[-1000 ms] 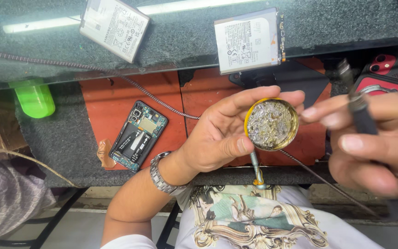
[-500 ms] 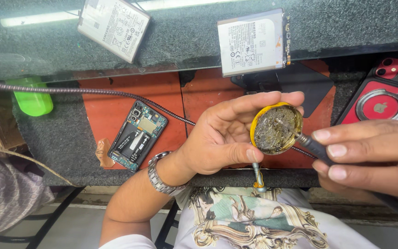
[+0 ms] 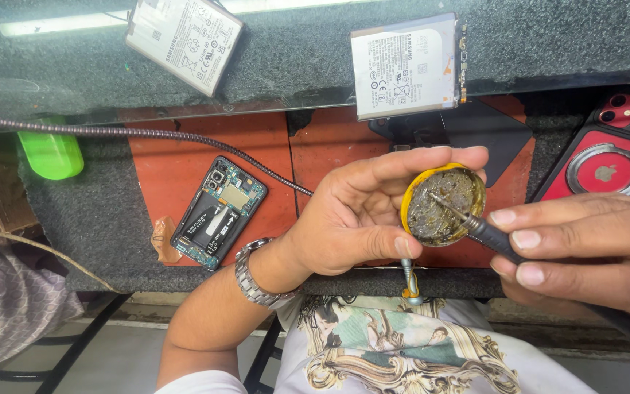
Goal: The person uses a soldering iron to apply solder to the connector contacts on a Samsung smartphone battery. They repeatedly dip the iron tip into a small container of solder paste and then touch the battery terminals. The battery is held in the left hand while the right hand manipulates the tool.
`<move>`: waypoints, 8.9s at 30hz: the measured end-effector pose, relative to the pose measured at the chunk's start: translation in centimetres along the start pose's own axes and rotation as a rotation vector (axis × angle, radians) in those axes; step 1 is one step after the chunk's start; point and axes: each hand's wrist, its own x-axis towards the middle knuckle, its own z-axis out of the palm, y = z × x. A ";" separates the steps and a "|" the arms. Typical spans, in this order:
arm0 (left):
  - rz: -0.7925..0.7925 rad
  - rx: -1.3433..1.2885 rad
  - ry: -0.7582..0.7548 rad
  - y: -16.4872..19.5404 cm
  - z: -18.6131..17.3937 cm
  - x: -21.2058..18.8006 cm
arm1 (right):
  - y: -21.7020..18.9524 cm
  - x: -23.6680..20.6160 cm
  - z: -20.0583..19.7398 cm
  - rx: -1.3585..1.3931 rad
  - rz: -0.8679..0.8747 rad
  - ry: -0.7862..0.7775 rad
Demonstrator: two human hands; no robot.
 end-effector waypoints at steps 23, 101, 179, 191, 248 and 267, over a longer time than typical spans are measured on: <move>-0.024 -0.007 0.051 0.6 0.6 0.3 | 0.4 -0.1 -2.5 -0.080 -0.124 -0.310; 0.046 0.073 0.028 0.0 -0.2 0.0 | 0.4 -0.3 -1.4 -0.127 -0.253 -0.306; 0.567 1.964 1.078 9.5 -1.9 0.3 | 7.4 -4.6 0.9 0.437 0.304 0.458; 0.318 2.173 0.315 7.3 0.7 3.7 | 7.3 -2.8 0.0 -0.168 0.143 0.317; 0.281 1.733 0.061 10.5 0.7 3.9 | 6.9 0.0 0.2 -0.136 0.253 0.255; 0.244 1.611 0.069 10.1 0.5 4.4 | 6.5 1.4 -0.6 -0.225 0.095 0.139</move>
